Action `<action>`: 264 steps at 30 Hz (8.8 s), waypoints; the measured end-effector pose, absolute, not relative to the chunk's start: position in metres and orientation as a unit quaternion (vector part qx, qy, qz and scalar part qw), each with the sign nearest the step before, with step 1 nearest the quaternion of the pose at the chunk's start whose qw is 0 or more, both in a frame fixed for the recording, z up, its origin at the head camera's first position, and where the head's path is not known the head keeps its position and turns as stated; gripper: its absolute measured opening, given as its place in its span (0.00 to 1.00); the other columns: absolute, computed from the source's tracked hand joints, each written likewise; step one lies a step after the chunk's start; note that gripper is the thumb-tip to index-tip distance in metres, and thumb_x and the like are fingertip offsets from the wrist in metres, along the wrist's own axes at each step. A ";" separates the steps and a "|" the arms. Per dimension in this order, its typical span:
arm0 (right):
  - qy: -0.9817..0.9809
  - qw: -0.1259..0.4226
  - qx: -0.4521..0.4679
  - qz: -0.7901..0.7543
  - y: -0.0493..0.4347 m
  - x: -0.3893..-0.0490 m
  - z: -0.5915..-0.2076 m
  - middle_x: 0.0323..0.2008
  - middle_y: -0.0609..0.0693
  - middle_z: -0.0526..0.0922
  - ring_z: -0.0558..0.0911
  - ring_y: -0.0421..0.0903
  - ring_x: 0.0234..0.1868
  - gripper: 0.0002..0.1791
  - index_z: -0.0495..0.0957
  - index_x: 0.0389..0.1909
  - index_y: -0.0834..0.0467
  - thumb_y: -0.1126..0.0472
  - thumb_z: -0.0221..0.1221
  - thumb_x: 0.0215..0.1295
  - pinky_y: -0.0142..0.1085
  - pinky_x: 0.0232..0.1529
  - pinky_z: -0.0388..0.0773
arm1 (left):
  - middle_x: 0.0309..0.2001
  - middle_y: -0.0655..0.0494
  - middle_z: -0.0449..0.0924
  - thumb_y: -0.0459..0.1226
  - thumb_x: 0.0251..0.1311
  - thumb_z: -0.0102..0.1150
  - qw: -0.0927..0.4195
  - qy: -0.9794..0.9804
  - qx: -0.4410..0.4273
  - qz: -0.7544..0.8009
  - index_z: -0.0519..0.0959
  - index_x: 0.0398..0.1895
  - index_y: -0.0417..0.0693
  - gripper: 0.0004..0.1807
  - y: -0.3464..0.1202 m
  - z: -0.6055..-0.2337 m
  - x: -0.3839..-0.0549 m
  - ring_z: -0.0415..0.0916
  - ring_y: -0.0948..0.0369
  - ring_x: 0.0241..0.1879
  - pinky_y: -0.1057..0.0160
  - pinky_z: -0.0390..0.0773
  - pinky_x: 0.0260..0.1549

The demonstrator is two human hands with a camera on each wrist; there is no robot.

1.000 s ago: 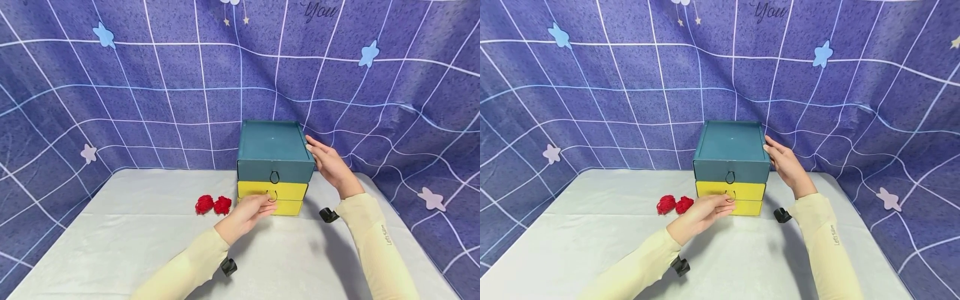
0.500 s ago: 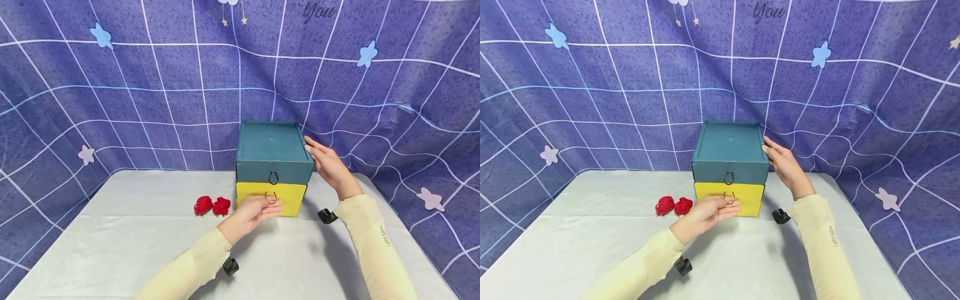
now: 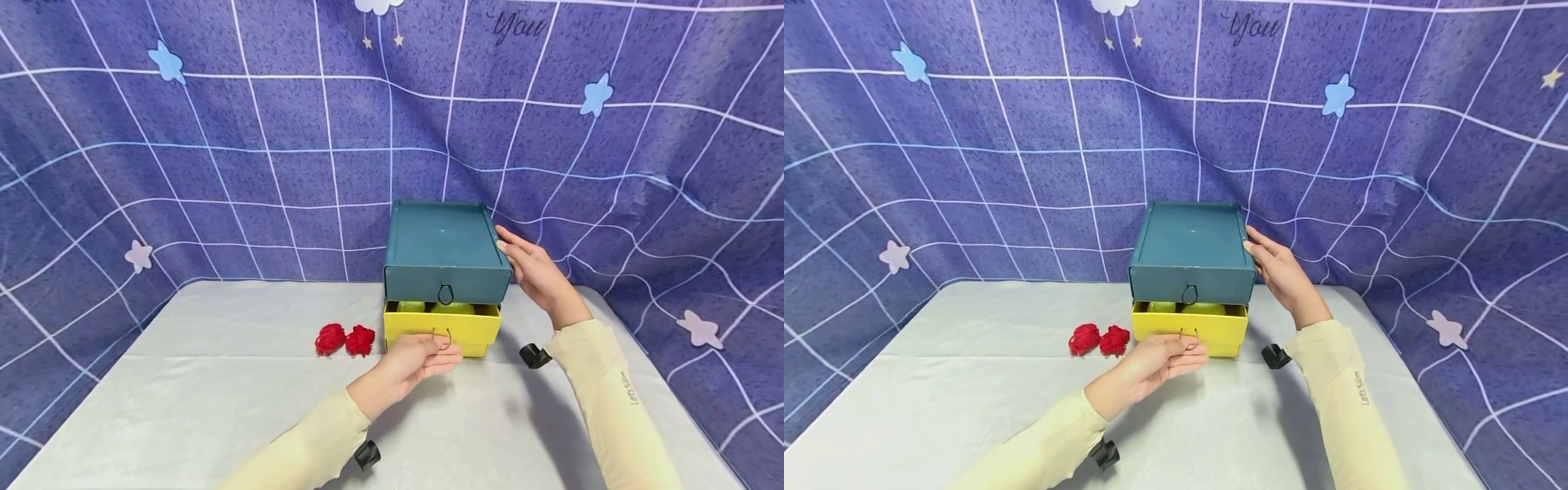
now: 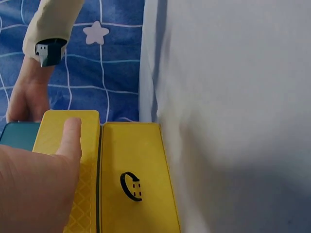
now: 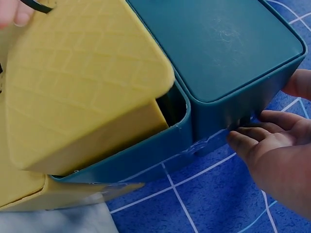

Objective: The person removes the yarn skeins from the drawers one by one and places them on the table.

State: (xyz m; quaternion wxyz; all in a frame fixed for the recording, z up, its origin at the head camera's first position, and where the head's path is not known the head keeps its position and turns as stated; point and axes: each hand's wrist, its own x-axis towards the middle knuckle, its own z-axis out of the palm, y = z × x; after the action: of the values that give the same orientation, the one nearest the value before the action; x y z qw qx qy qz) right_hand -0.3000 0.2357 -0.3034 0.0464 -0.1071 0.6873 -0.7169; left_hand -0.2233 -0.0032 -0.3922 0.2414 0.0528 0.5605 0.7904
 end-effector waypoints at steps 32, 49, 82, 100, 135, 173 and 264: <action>0.733 0.051 -0.118 -0.668 0.238 -0.301 -0.300 0.75 0.54 0.47 0.52 0.50 0.74 0.35 0.44 0.76 0.56 0.53 0.48 0.75 0.44 0.72 0.51 | 0.48 0.33 0.80 0.29 0.71 0.44 0.272 0.601 0.082 0.747 0.74 0.50 0.27 0.13 -0.021 -0.393 -0.165 0.82 0.47 0.47 0.56 0.82 0.45; 0.738 0.058 -0.113 -0.662 0.238 -0.300 -0.298 0.76 0.54 0.45 0.52 0.49 0.73 0.35 0.44 0.76 0.54 0.52 0.47 0.75 0.44 0.72 0.52 | 0.46 0.35 0.81 0.30 0.71 0.45 0.284 0.617 0.070 0.730 0.75 0.50 0.28 0.13 -0.024 -0.393 -0.143 0.82 0.47 0.46 0.54 0.81 0.45; 0.734 0.052 -0.125 -0.666 0.238 -0.300 -0.300 0.76 0.53 0.45 0.54 0.47 0.72 0.35 0.44 0.76 0.55 0.52 0.47 0.75 0.32 0.67 0.61 | 0.43 0.34 0.82 0.30 0.70 0.46 0.315 0.605 0.117 0.722 0.74 0.46 0.25 0.13 -0.030 -0.398 -0.128 0.82 0.46 0.44 0.54 0.82 0.43; 0.732 0.053 -0.119 -0.668 0.238 -0.300 -0.298 0.76 0.53 0.44 0.49 0.46 0.74 0.36 0.44 0.76 0.55 0.51 0.49 0.74 0.44 0.73 0.48 | 0.42 0.46 0.85 0.34 0.68 0.54 0.234 0.691 0.465 0.500 0.81 0.47 0.39 0.10 -0.076 -0.339 -0.149 0.80 0.70 0.40 0.67 0.81 0.44; 0.734 0.043 -0.123 -0.667 0.239 -0.302 -0.301 0.75 0.54 0.48 0.54 0.47 0.72 0.36 0.45 0.76 0.56 0.52 0.48 0.74 0.37 0.70 0.57 | 0.19 0.63 0.58 0.34 0.51 0.71 0.065 0.908 0.403 0.096 0.79 0.29 0.46 0.07 -0.046 -0.327 -0.210 0.58 0.66 0.21 0.72 0.61 0.21; 0.731 0.051 -0.122 -0.669 0.238 -0.301 -0.300 0.76 0.53 0.43 0.47 0.46 0.74 0.36 0.44 0.76 0.55 0.52 0.48 0.75 0.43 0.73 0.46 | 0.51 0.41 0.80 0.31 0.54 0.69 -0.032 0.830 0.235 0.504 0.76 0.57 0.34 0.26 -0.158 -0.325 -0.228 0.81 0.51 0.48 0.66 0.82 0.42; 0.739 0.054 -0.095 -0.665 0.237 -0.298 -0.299 0.76 0.51 0.39 0.41 0.44 0.75 0.38 0.45 0.76 0.54 0.50 0.52 0.72 0.42 0.74 0.43 | 0.47 0.49 0.84 0.42 0.57 0.67 0.133 0.880 0.354 0.287 0.77 0.55 0.36 0.26 -0.019 -0.332 -0.238 0.82 0.59 0.44 0.69 0.80 0.45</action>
State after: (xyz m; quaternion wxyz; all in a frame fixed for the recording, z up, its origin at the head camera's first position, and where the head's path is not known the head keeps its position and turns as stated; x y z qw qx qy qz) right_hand -0.2983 0.2372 -0.2986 0.0544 -0.0952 0.7388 -0.6650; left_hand -0.2379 -0.0193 -0.3324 0.1334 0.3542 0.8798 0.2875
